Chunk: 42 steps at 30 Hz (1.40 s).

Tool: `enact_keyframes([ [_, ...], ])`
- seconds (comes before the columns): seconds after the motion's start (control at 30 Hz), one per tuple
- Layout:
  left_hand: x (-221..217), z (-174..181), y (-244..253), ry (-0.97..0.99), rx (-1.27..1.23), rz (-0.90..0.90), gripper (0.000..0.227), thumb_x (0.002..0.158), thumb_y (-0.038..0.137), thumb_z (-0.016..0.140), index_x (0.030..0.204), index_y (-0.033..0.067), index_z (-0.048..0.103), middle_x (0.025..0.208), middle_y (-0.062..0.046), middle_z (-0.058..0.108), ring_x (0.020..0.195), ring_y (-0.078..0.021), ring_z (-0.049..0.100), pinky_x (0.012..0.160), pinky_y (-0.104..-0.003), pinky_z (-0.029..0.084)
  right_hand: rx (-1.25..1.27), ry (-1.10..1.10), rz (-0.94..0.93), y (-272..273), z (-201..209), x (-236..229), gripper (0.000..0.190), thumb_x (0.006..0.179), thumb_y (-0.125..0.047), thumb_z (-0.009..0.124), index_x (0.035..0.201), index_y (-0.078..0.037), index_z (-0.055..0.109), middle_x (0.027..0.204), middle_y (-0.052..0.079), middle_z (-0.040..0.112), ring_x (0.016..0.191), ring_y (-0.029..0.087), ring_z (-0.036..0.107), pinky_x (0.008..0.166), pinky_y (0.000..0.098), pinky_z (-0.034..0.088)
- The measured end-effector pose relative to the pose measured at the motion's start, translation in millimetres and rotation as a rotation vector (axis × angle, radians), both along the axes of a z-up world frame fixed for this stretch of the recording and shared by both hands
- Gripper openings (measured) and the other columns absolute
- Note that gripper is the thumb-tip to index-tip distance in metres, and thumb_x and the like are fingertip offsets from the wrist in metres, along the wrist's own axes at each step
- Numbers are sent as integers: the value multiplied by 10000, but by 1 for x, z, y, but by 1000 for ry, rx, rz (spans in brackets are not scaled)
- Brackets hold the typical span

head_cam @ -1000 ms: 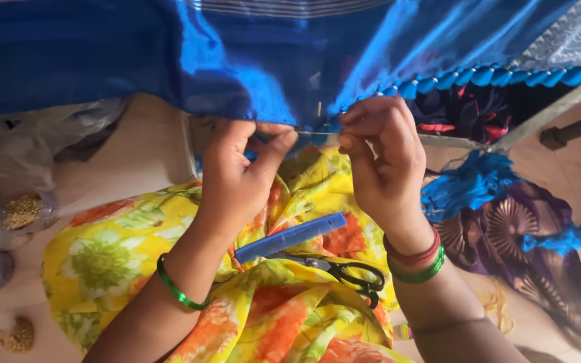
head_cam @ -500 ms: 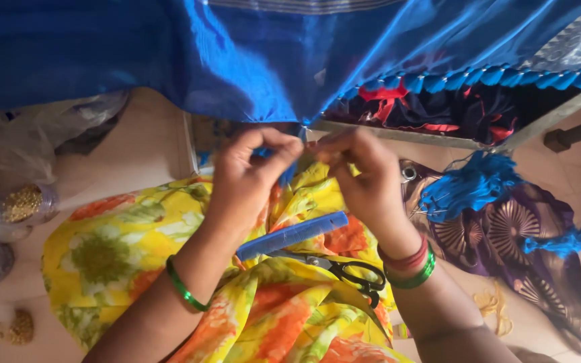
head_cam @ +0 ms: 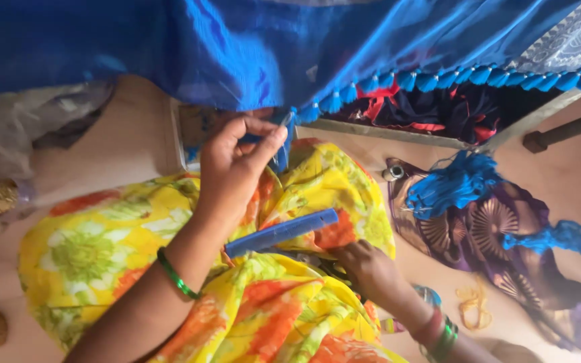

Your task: Sewing and cutting decorative blue tassels onto the edge of a blue saree.

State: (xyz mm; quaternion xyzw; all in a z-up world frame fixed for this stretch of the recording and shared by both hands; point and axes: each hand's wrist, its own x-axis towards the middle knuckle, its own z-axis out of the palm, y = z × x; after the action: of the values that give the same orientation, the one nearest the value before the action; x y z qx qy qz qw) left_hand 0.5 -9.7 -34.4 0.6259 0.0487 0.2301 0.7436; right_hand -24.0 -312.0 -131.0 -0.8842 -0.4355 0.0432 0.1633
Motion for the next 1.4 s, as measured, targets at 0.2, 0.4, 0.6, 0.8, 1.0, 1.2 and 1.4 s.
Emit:
enact_keyframes([
  [0.2, 7, -6, -16, -35, 217, 53, 104, 933, 153, 800, 932, 65, 744, 1055, 6, 684, 949, -80, 655, 812, -262, 511, 23, 31, 4, -29, 9, -45, 439, 814, -105, 643, 1249, -50, 659, 1255, 134, 604, 1166, 320, 550, 947, 418, 505],
  [0.4, 12, -15, -17, -20, 7, 83, 102, 944, 173, 792, 950, 101, 721, 1021, 16, 667, 967, -88, 616, 838, -278, 482, -78, 166, -171, -74, -29, -52, 429, 874, -158, 705, 1261, -18, 585, 1105, 143, 667, 1013, 345, 643, 855, 422, 541],
  [0.6, 10, -5, -6, -296, 622, 358, 131, 936, 150, 830, 928, 87, 715, 965, -38, 663, 1056, -121, 577, 943, -331, 470, -154, 786, -400, -112, -29, -32, 385, 828, -77, 726, 1201, -94, 630, 862, 66, 696, 774, 242, 684, 679, 373, 571],
  [0.8, 23, -19, -8, -99, -136, -135, 83, 971, 88, 726, 940, 52, 658, 943, -76, 703, 926, -186, 690, 862, -303, 549, 405, 978, -218, -109, -5, 12, 245, 831, 10, 758, 1027, 1, 612, 802, 10, 615, 662, 88, 561, 539, 292, 452],
  [1.0, 17, -11, -6, -181, -602, -384, 60, 960, -14, 581, 938, 36, 603, 1207, -178, 697, 1185, -318, 689, 1031, -423, 554, 476, 1154, -208, -61, 68, 50, 453, 752, -358, 855, 961, -39, 611, 660, -38, 541, 470, 46, 442, 392, 234, 304],
  [1.2, 16, -12, -2, -200, -635, -404, 72, 967, -25, 541, 934, 34, 567, 1210, -205, 682, 1227, -356, 668, 1074, -503, 535, 429, 1170, -129, -38, 77, 75, 524, 779, -450, 847, 949, -16, 607, 651, -28, 525, 478, 47, 442, 406, 223, 311],
  [1.4, 15, -10, -3, -199, -625, -410, 56, 966, -26, 535, 955, 22, 563, 1187, -204, 684, 1235, -366, 670, 1105, -511, 531, 410, 1178, -181, -34, 82, 78, 419, 774, -318, 854, 909, -10, 605, 638, -13, 547, 454, 57, 460, 389, 237, 326],
])
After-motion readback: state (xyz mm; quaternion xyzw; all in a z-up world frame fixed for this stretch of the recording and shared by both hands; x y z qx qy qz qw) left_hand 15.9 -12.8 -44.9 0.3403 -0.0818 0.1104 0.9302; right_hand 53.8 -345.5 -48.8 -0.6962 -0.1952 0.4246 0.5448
